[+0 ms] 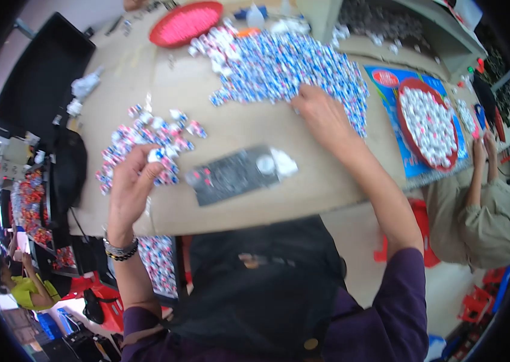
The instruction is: The person assembles plastic figurine heads by attaching plastic eyes and other small parts by hand, using a glue plate to apply adhesive.
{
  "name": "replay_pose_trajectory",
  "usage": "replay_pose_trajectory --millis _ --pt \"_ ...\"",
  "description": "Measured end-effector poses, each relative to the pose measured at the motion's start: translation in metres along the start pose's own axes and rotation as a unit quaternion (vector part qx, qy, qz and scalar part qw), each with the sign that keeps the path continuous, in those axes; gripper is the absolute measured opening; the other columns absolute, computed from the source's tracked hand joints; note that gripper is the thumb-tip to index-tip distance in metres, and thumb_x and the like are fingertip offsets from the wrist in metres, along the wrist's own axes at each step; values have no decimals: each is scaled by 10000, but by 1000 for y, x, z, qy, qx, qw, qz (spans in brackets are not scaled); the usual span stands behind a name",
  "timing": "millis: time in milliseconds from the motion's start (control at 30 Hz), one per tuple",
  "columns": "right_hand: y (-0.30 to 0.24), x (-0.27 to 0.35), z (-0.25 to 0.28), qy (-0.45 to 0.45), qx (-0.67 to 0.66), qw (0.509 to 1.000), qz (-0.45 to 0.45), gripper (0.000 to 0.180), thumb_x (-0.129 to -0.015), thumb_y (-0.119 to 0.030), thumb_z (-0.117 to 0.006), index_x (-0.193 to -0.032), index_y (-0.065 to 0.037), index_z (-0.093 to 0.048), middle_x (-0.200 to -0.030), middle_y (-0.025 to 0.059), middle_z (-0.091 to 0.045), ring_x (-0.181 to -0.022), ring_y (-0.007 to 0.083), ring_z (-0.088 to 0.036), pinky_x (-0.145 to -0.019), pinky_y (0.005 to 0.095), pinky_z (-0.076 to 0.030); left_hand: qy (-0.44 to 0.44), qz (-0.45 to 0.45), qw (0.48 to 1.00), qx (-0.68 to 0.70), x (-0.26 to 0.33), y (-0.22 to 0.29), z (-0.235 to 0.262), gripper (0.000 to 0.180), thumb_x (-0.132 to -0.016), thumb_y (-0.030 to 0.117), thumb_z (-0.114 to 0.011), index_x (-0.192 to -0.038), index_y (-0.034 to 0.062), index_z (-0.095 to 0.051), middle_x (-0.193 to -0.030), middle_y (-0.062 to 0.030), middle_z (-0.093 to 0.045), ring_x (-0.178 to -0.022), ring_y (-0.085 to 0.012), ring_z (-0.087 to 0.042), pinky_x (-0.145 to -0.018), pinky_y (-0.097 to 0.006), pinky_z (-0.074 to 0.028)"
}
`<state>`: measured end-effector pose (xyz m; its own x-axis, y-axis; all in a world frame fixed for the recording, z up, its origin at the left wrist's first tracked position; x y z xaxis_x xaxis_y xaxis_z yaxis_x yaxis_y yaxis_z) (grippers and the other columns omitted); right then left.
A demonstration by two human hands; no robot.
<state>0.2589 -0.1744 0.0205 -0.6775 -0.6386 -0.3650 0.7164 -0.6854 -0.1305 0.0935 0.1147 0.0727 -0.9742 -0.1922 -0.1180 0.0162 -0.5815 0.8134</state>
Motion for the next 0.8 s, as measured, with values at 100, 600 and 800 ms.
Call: replay_pose_trajectory --millis 100,600,800 --pt "-3 -2 -2 12 -5 1000 15 171 -769 22 -570 -909 -35 -649 -875 129 -559 -868 317 -599 -700 405 -506 20 -28 987 -154 -24 -10 14 256 -853 143 -676 -1018 -43 -613 -596 -124 -556 -527 -224 -549 -505 -349 -403" --pt "-25 6 23 -1 -371 920 -126 189 -818 32 -614 -996 -7 -663 -829 74 -628 -696 139 -598 -598 272 -498 125 170 797 566 -35 -47 17 207 -844 185 -691 -954 20 -631 -668 11 -533 -510 -103 -464 -406 -213 -361" --pt "-39 19 11 -39 -628 745 -224 147 -835 71 -601 -968 37 -654 -850 66 -671 -675 78 -608 -557 212 -500 -16 190 677 711 28 10 -30 173 -894 32 -551 -1058 -21 -560 -961 -138 -560 -798 -167 -525 -362 -185 -370"
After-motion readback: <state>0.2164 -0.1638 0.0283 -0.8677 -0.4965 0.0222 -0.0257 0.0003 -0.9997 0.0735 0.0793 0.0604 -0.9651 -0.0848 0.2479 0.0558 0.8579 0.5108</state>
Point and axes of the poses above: each hand's wrist, its own x-axis away from the middle knuckle, its own z-axis out of the back of the hand, y = z × x, the point moved 6 cm from there along -x, towards the middle knuckle
